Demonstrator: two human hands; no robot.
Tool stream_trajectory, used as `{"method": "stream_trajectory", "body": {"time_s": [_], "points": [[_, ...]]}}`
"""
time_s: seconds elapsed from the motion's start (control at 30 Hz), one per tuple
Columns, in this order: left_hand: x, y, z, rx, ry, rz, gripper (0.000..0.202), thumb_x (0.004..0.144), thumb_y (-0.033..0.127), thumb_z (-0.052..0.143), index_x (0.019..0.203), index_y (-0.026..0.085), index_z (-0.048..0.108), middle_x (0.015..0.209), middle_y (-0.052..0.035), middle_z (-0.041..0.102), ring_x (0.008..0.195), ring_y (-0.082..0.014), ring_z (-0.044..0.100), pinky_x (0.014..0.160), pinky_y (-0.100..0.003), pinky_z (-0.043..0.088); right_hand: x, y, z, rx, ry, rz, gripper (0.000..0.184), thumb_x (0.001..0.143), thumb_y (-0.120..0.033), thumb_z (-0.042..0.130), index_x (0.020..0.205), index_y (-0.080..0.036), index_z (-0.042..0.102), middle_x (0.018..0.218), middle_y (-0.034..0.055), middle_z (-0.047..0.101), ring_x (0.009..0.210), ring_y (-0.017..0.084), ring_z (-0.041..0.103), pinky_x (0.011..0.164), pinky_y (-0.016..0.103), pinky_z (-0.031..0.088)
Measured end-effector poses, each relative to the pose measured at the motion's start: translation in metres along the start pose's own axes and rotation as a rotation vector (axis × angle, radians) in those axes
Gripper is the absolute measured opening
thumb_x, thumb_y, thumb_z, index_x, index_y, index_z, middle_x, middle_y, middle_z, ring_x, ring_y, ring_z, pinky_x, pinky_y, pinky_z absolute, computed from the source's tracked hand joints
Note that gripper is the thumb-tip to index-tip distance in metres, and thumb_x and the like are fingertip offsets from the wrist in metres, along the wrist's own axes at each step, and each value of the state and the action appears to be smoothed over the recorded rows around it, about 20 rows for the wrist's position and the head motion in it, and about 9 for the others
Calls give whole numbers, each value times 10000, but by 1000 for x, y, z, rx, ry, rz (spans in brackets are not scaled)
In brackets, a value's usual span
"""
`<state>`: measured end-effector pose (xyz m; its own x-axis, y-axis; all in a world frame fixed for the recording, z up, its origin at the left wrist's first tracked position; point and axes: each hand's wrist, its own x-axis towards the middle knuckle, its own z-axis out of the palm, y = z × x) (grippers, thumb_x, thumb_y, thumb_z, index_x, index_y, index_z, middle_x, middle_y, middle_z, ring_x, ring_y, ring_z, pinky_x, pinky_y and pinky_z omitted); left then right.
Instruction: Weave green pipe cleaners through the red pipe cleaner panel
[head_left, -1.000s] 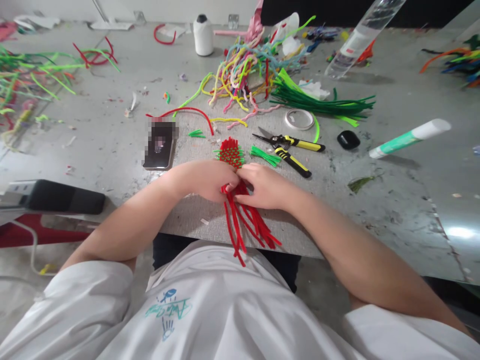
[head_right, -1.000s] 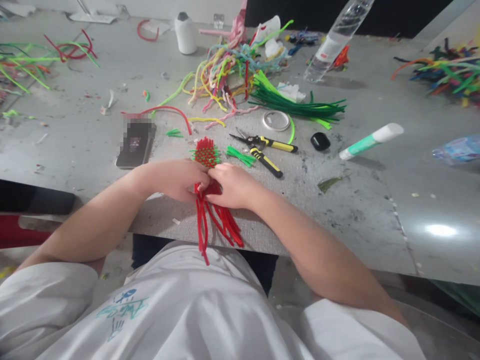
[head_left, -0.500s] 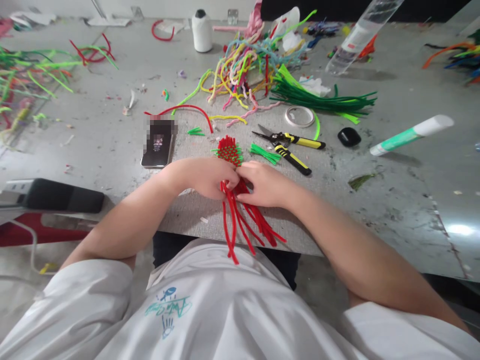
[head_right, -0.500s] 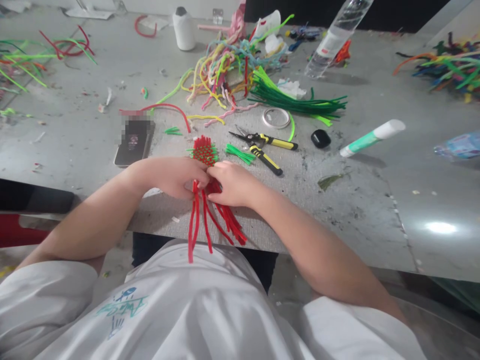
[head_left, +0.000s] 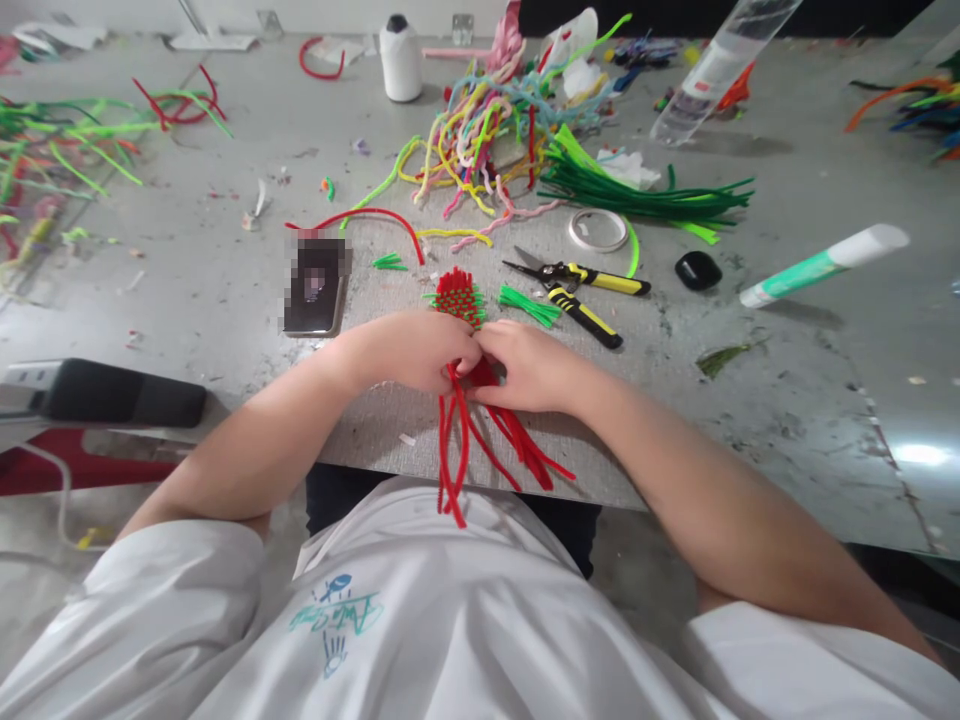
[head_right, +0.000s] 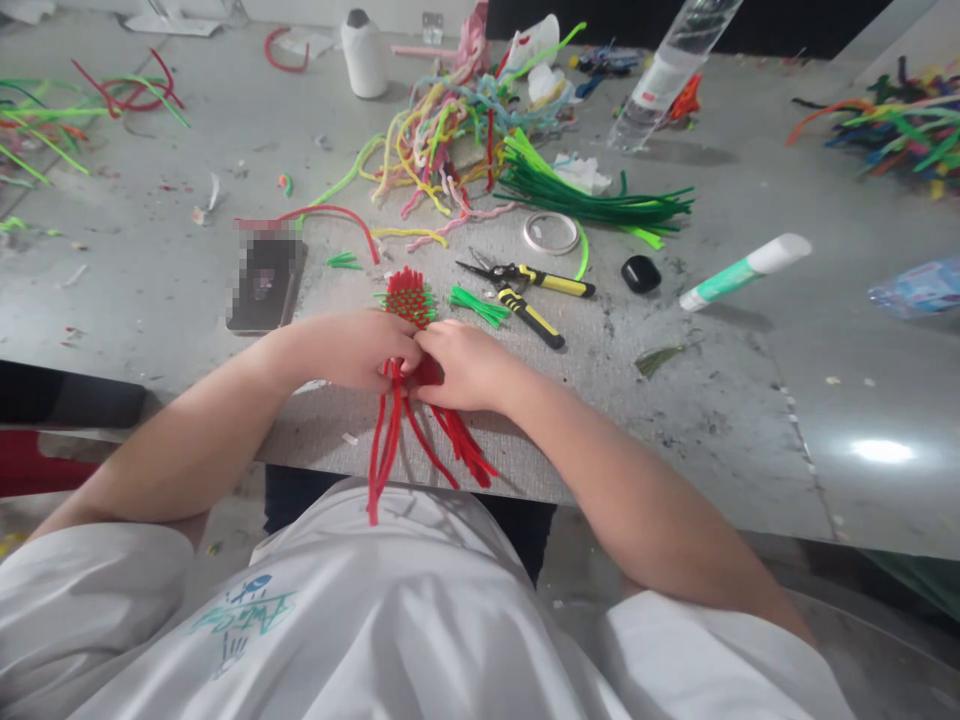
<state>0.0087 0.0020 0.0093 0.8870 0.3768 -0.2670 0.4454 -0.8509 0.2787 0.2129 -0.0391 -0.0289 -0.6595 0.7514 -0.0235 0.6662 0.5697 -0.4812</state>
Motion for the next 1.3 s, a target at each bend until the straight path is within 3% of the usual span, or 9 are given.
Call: {"method": "stream_trajectory", "body": {"time_s": [0.27,0.43,0.6,0.77,0.93,1.3], "points": [[-3,-1,-2,-49,-30,38,148,847,179,713,868,245,845,948,-44,831,850,-202,720,753,-307,459,0,-2,-1,18,0,9,192,855,-310,850,907,-209,695,885,59,650,875,259,585,808,355,402],[-2,0,1,-32,-10,19,209,842,178,702,921,275,869,1033,-36,855,915,-208,748,788,-305,482,0,3,-3,69,5,-38,134,883,-265,756,849,-220,635,851,44,620,792,221,521,754,344,375],[0,-4,0,-14,-29,47,208,880,178,675,840,264,860,904,-33,838,871,-202,734,789,-299,482,0,8,-6,144,-11,-83,106,837,-172,687,814,-230,602,845,39,613,764,201,505,717,333,374],[0,-8,0,-38,-19,90,221,891,162,672,857,263,866,946,-30,848,896,-194,737,816,-279,496,0,9,-7,161,-20,-79,116,820,-161,689,806,-230,597,846,32,609,751,193,511,709,329,380],[-1,-7,-2,-59,-43,91,214,888,149,669,897,249,858,993,-38,851,904,-187,744,826,-270,499,0,9,-7,129,-30,-92,104,837,-177,717,828,-227,626,861,33,607,774,202,531,730,330,395],[0,-8,5,-15,1,101,162,788,115,661,809,232,771,807,-20,764,766,-195,669,711,-316,429,1,8,-4,56,-33,-63,88,854,-226,749,869,-202,666,900,67,649,824,231,564,762,343,388]]}}
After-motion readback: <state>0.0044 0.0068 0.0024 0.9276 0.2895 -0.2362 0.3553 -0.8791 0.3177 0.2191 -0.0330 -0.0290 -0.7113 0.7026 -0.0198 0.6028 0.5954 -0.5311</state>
